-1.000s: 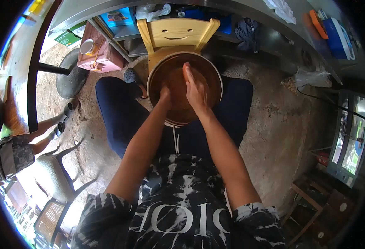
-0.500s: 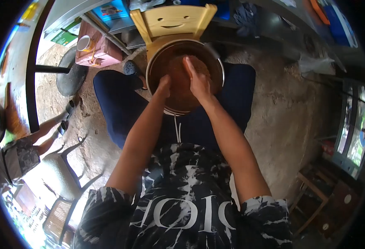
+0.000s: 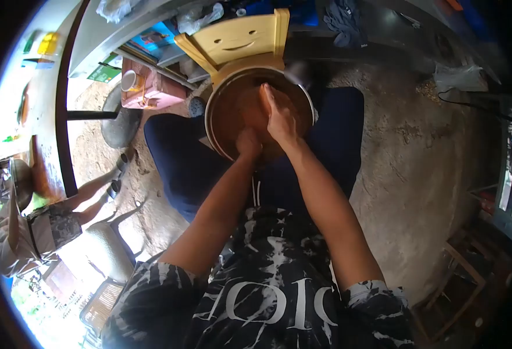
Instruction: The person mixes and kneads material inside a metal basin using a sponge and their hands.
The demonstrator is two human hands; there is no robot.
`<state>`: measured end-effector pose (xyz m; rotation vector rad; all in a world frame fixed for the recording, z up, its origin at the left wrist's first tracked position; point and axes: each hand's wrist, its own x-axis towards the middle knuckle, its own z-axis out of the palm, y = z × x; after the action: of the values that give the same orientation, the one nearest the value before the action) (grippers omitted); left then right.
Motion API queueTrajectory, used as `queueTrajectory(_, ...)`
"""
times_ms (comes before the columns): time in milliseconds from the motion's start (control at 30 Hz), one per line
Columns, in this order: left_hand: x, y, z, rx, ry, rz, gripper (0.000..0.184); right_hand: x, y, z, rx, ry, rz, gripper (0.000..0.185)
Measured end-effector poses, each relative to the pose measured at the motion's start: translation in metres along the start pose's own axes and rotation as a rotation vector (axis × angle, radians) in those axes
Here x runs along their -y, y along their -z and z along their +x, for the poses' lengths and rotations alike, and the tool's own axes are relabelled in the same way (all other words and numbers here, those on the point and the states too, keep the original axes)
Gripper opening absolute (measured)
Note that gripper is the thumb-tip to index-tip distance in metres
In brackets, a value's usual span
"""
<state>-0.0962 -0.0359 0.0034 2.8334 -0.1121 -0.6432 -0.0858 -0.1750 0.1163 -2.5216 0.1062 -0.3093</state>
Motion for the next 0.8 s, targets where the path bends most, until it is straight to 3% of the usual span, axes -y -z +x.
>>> queueTrajectory(67,0.009,-0.007,0.001,-0.095,-0.018,-0.044,0.021,-0.001,0.006,-0.003,-0.131,0.074,0.052,0.087)
queueTrajectory(133,0.014,-0.001,0.002,-0.026,0.024,-0.047,0.019,0.002,0.017,-0.002,0.092,-0.169,0.020,0.087)
queueTrajectory(167,0.018,0.002,0.002,-0.032,0.018,-0.037,0.019,0.005,0.019,0.001,0.081,-0.172,0.027,0.087)
queueTrajectory(233,0.025,0.014,0.002,-0.051,-0.058,-0.163,0.033,0.004,0.022,0.002,0.218,-0.322,0.043,0.089)
queueTrajectory(333,0.028,0.036,0.025,0.149,-0.022,-0.246,0.026,0.010,0.027,0.003,0.279,-0.386,0.029,0.090)
queueTrajectory(467,0.005,0.082,0.010,0.069,0.000,-0.446,0.024,0.005,0.015,0.003,0.200,-0.315,0.008,0.089)
queueTrajectory(533,0.001,0.089,-0.003,0.120,-0.162,-0.416,0.023,0.012,0.025,0.005,0.257,-0.405,0.066,0.086)
queueTrajectory(667,0.003,0.037,0.002,0.233,-0.233,-0.361,0.029,0.009,0.036,0.007,0.235,-0.409,-0.009,0.084)
queueTrajectory(733,-0.010,0.027,0.004,0.356,-0.539,0.005,0.037,0.003,0.044,0.007,0.140,-0.381,-0.057,0.081)
queueTrajectory(767,-0.011,0.022,0.000,0.361,-0.540,0.002,0.037,0.001,0.045,0.006,0.144,-0.385,-0.059,0.081)
queueTrajectory(800,-0.029,0.058,-0.020,0.373,-0.673,0.210,0.038,-0.003,0.044,0.005,0.078,-0.314,-0.083,0.080)
